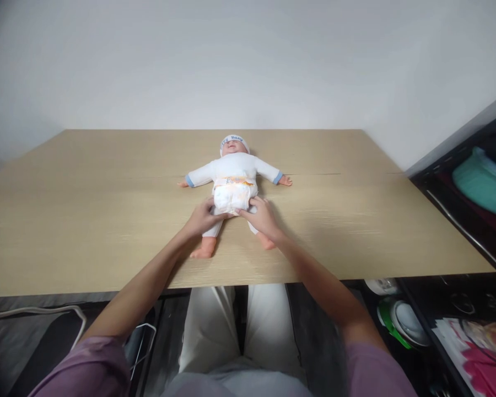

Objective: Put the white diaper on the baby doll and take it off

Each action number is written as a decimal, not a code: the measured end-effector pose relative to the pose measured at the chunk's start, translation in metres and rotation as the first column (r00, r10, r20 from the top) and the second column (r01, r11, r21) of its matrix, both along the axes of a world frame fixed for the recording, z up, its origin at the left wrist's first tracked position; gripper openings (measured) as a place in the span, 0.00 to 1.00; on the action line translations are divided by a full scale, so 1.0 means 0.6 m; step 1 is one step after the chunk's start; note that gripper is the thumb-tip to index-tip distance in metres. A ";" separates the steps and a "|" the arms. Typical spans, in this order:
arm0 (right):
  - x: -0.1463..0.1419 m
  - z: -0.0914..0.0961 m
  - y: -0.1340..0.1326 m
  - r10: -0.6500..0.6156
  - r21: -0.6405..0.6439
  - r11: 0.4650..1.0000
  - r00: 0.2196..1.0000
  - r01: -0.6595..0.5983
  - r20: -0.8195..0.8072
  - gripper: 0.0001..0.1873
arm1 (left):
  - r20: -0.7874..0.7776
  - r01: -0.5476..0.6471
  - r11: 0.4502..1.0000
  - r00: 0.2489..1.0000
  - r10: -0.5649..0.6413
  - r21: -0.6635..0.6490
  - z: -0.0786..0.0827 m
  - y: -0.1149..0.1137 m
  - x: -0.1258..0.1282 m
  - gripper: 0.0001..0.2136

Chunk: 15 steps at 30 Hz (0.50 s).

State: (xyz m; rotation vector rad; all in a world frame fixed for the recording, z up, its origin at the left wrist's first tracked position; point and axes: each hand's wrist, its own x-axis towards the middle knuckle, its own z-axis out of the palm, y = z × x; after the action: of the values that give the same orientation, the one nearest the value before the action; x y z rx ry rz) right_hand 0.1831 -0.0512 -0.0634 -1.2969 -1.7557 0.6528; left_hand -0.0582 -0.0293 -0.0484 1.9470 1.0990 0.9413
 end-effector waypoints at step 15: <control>-0.001 0.013 -0.031 -0.162 0.113 0.981 0.985 0.155 0.060 0.13 | 0.301 -0.047 0.970 0.946 0.120 -0.240 -0.008 -0.015 -0.012 0.27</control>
State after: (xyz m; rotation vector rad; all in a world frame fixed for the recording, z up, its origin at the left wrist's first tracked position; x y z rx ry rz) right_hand 0.1824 -0.0701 -0.0558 -1.3818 -1.6975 0.4215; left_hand -0.0652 -0.0384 -0.0532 1.5121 1.0581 1.0759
